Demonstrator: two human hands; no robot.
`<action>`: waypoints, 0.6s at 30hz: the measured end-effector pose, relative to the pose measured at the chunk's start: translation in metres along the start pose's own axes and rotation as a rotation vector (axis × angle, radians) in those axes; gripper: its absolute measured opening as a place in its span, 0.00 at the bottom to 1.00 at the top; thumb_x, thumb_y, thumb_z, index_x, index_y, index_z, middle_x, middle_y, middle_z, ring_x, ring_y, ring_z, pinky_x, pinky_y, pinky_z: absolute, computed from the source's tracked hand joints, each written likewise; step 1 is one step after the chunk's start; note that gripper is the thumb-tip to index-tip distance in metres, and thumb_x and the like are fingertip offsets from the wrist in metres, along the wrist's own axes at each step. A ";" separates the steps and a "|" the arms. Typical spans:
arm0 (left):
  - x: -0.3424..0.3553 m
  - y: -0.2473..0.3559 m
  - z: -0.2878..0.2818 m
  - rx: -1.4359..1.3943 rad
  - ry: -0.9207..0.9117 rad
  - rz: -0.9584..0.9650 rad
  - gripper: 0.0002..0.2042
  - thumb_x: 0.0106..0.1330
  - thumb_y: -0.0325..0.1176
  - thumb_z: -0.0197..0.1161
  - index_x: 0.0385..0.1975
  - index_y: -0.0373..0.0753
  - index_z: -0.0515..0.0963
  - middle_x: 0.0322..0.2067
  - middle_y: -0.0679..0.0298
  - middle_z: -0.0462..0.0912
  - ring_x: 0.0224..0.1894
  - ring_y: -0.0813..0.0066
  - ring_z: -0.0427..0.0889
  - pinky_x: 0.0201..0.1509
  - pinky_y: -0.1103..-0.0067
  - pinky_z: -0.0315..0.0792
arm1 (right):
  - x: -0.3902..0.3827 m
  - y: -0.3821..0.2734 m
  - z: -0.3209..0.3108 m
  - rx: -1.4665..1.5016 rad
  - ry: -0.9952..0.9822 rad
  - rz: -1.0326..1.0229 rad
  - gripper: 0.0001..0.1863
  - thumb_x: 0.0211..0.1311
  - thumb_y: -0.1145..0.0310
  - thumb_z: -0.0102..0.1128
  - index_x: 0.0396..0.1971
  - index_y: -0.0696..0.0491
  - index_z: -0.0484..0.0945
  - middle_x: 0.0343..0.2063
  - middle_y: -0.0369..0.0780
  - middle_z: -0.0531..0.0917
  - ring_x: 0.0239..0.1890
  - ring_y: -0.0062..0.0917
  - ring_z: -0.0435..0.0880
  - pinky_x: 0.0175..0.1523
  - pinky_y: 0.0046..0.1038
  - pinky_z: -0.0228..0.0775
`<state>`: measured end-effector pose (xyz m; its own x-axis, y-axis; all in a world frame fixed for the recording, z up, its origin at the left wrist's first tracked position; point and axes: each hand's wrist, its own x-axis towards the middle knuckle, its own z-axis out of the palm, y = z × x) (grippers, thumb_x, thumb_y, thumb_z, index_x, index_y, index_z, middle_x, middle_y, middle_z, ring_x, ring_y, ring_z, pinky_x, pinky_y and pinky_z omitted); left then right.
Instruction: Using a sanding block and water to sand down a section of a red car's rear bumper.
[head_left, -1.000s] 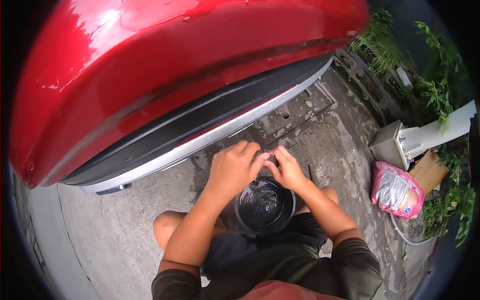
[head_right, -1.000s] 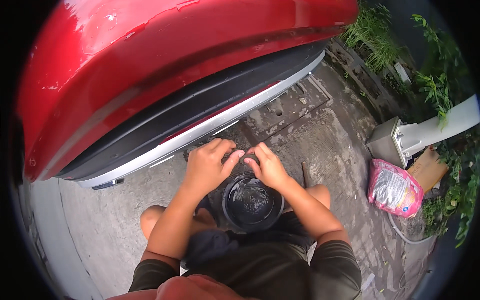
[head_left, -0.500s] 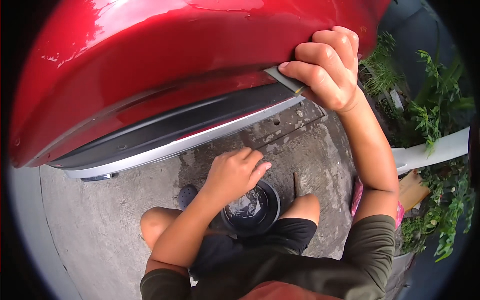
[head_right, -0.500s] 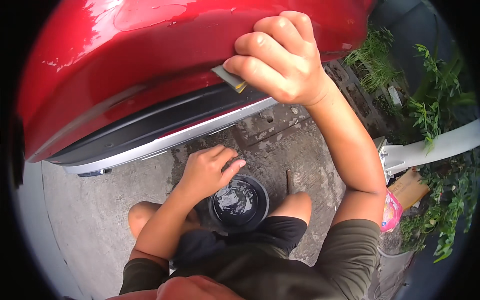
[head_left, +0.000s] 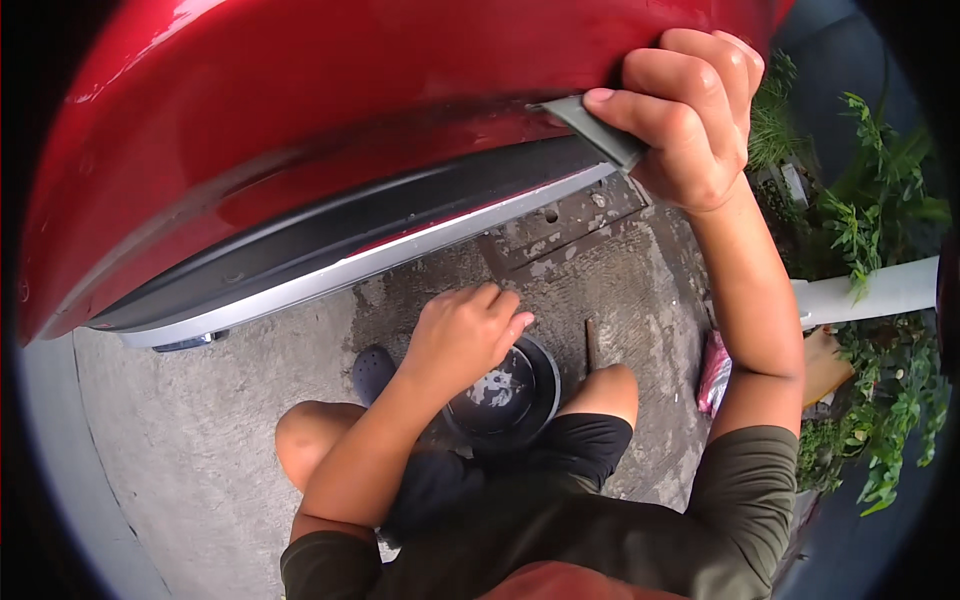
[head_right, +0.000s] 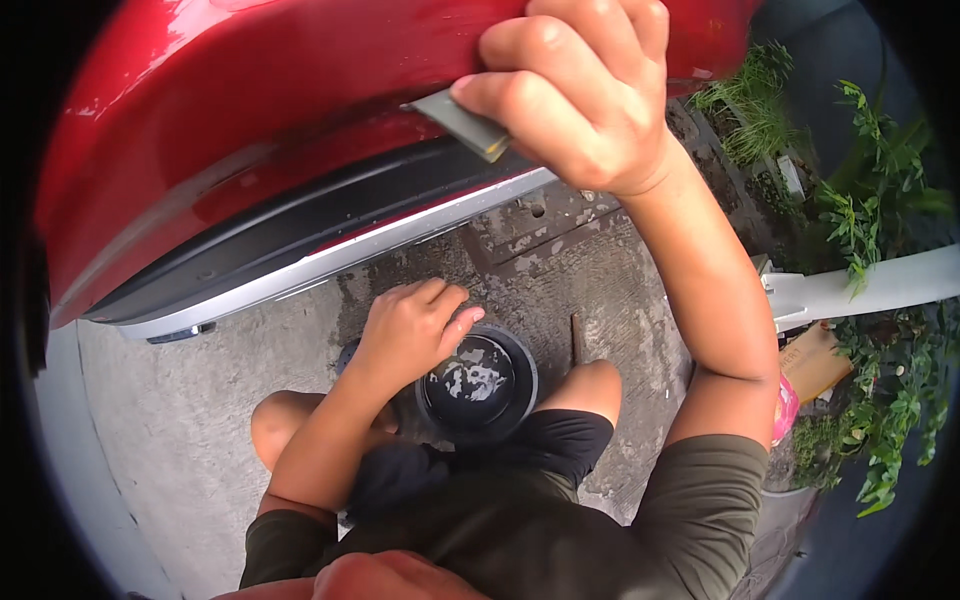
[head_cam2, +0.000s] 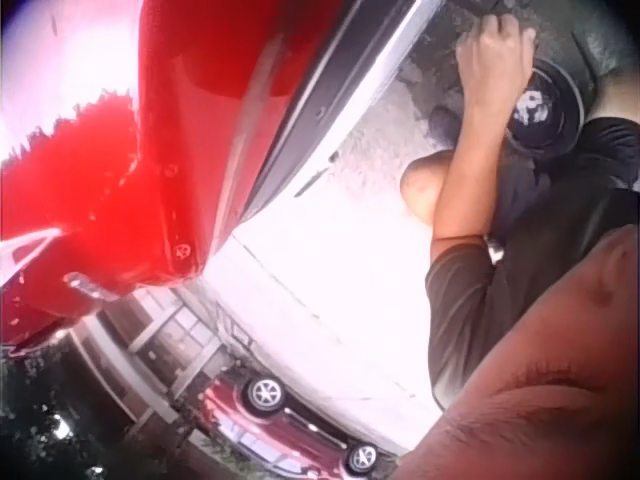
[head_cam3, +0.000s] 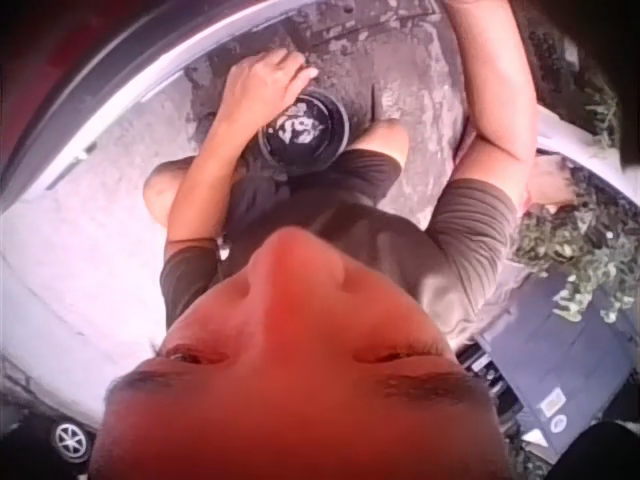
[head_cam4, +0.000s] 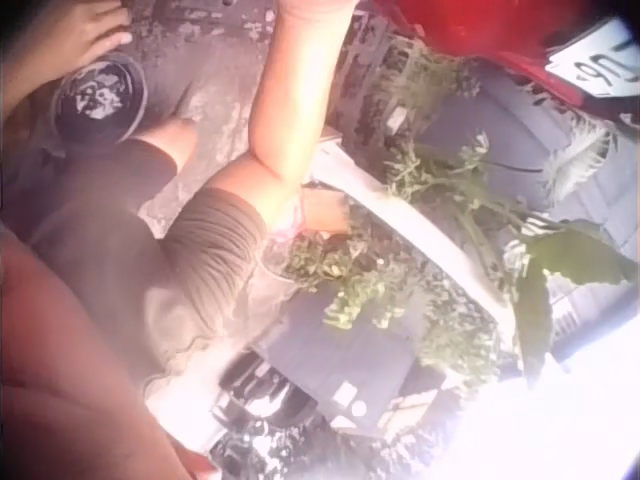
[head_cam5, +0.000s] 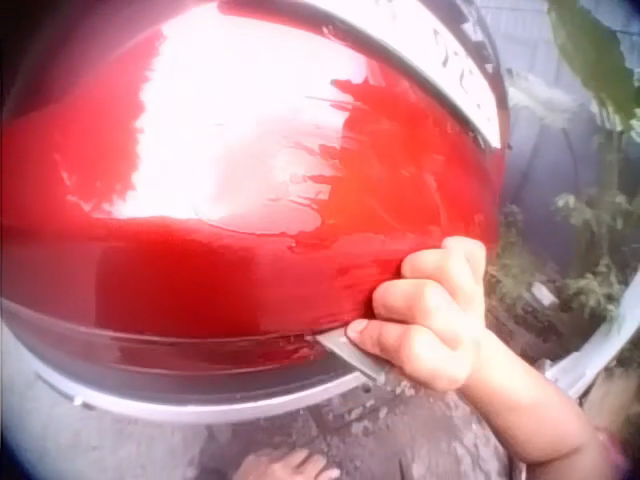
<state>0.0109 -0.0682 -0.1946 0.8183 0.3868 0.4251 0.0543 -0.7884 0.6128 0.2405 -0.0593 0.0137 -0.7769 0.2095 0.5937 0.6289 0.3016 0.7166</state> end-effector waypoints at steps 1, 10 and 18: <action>-0.001 0.004 -0.004 -0.023 0.007 -0.002 0.12 0.66 0.42 0.72 0.33 0.40 0.82 0.28 0.61 0.82 0.29 0.57 0.86 0.32 0.65 0.81 | -0.031 0.007 -0.018 -0.011 -0.036 0.101 0.14 0.38 0.63 0.77 0.28 0.46 0.81 0.29 0.31 0.82 0.32 0.27 0.80 0.44 0.30 0.64; 0.012 0.007 -0.002 -0.024 0.011 0.032 0.13 0.65 0.43 0.73 0.33 0.40 0.82 0.28 0.62 0.83 0.29 0.56 0.86 0.33 0.64 0.81 | -0.001 0.000 -0.021 0.019 -0.143 0.093 0.21 0.41 0.66 0.85 0.35 0.49 0.82 0.33 0.35 0.86 0.37 0.33 0.83 0.46 0.33 0.71; 0.011 0.000 -0.002 -0.004 -0.037 0.008 0.13 0.66 0.43 0.72 0.35 0.40 0.81 0.29 0.60 0.83 0.31 0.55 0.87 0.34 0.63 0.80 | 0.031 -0.016 -0.012 0.051 -0.173 0.142 0.18 0.39 0.66 0.86 0.32 0.49 0.85 0.34 0.36 0.87 0.36 0.30 0.82 0.46 0.30 0.69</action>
<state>0.0189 -0.0624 -0.1884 0.8391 0.3630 0.4051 0.0456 -0.7891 0.6126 0.2072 -0.0685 0.0252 -0.6767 0.4086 0.6125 0.7336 0.3030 0.6084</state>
